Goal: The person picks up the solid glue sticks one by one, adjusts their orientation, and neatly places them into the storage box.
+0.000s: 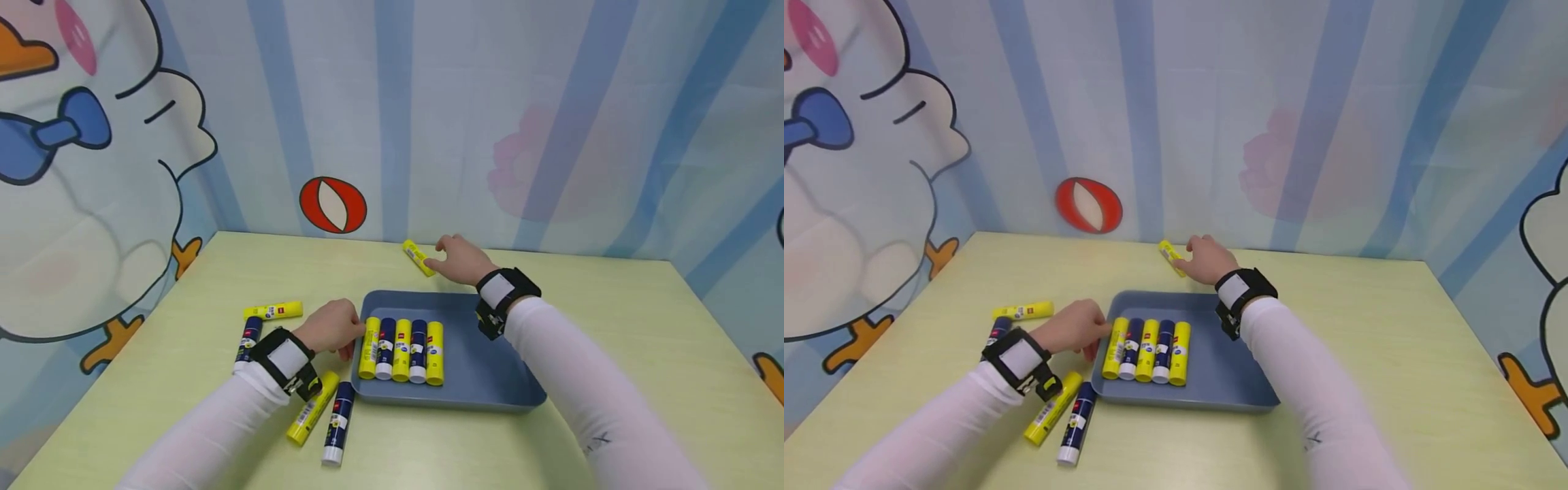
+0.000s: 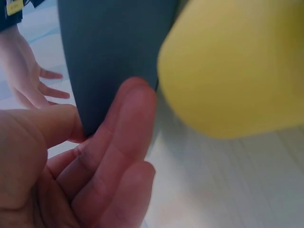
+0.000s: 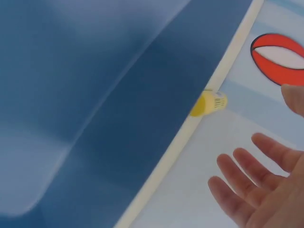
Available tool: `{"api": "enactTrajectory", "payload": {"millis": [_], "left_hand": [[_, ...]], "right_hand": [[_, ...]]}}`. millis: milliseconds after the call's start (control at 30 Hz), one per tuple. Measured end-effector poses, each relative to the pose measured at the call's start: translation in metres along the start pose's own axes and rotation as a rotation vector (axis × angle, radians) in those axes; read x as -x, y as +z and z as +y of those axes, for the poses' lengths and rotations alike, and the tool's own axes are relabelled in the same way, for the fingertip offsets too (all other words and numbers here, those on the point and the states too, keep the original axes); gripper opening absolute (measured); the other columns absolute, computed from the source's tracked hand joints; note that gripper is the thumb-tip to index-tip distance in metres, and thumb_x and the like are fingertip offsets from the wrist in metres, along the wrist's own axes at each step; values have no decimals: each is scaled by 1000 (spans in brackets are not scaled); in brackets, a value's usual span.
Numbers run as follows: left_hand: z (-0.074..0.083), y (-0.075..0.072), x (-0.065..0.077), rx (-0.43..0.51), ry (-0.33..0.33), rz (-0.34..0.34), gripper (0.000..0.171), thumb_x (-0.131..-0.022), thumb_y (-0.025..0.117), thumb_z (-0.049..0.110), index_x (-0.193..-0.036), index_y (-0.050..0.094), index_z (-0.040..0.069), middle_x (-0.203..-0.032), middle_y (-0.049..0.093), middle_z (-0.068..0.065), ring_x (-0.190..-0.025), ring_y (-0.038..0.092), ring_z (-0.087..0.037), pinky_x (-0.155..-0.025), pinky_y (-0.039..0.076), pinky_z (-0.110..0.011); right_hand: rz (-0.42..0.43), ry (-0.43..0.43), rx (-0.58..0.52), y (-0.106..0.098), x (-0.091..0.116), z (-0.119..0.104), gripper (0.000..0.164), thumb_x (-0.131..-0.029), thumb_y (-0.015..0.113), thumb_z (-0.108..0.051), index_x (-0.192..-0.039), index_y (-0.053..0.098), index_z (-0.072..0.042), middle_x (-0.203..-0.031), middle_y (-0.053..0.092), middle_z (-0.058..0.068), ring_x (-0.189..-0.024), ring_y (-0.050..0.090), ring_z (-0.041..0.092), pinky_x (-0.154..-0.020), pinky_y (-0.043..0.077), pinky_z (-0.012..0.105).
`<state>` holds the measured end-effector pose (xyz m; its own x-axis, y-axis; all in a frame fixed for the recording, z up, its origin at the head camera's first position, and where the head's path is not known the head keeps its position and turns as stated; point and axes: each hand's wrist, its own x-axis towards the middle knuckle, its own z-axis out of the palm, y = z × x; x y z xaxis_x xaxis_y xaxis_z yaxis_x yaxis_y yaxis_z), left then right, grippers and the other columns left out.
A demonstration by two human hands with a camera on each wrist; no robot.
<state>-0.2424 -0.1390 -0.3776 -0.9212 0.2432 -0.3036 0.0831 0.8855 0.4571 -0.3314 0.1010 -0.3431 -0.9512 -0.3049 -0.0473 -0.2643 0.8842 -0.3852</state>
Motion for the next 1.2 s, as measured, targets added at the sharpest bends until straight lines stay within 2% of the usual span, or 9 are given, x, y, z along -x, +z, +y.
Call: {"api": "enactTrajectory", "payload": {"millis": [167, 400, 533, 667, 767, 867, 1000, 1200], "left_hand": [[-1, -2, 0, 11, 5, 7, 33, -97, 58, 18, -66, 66, 8, -50, 61, -2, -47, 61, -16, -43, 37, -22], [-1, 0, 3, 22, 8, -2, 33, -97, 58, 17, -66, 67, 8, -50, 61, -2, -47, 61, -17, -41, 35, -22], [-2, -1, 5, 26, 14, -7, 33, -97, 57, 17, -66, 67, 9, -51, 62, -2, -47, 61, -17, -41, 36, -22], [-2, -1, 7, 25, 24, 3, 33, -97, 57, 17, -66, 67, 9, -51, 61, -2, -46, 61, -17, -41, 35, -22], [-2, -2, 7, 25, 21, 5, 32, -97, 57, 16, -67, 67, 9, -51, 61, -2, -46, 60, -17, -41, 35, -22], [-1, -1, 7, 27, 19, -1, 32, -97, 57, 16, -67, 67, 9, -50, 61, -2, -46, 60, -18, -40, 34, -22], [-2, -1, 7, 27, 38, 3, 35, -96, 57, 15, -64, 66, 8, -49, 60, -1, -45, 60, -17, -40, 34, -22], [-2, -1, 7, 29, 49, 5, 36, -96, 57, 15, -62, 66, 9, -48, 60, 0, -44, 59, -17, -40, 35, -22]], "right_hand": [[67, 64, 79, 13, -26, 0, 54, -95, 59, -39, -125, 56, 5, -116, 61, 23, -99, 60, 34, -82, 50, 43], [73, 169, 141, 31, -46, 5, 52, -90, 65, -43, -117, 58, 2, -99, 65, 17, -85, 62, 29, -72, 51, 41], [10, 105, 128, 39, -51, 5, 50, -92, 64, -41, -119, 58, 1, -105, 65, 17, -89, 62, 29, -75, 50, 40], [-84, 14, 98, 42, -51, 1, 53, -93, 62, -38, -130, 55, -1, -123, 58, 20, -105, 57, 31, -85, 47, 42], [-137, 7, 115, 42, -50, 0, 56, -94, 59, -39, -138, 51, -4, -132, 52, 22, -113, 53, 33, -89, 45, 44], [-169, 9, 143, 42, -49, 1, 58, -95, 58, -40, -141, 48, -6, -133, 50, 23, -112, 52, 33, -88, 44, 44], [-166, 1, 163, 44, -51, 5, 56, -95, 58, -38, -140, 50, -6, -132, 52, 21, -108, 53, 31, -87, 45, 42], [-80, -26, 174, 47, -53, 16, 45, -93, 61, -32, -129, 60, -6, -124, 61, 17, -99, 59, 28, -83, 47, 40]]}}
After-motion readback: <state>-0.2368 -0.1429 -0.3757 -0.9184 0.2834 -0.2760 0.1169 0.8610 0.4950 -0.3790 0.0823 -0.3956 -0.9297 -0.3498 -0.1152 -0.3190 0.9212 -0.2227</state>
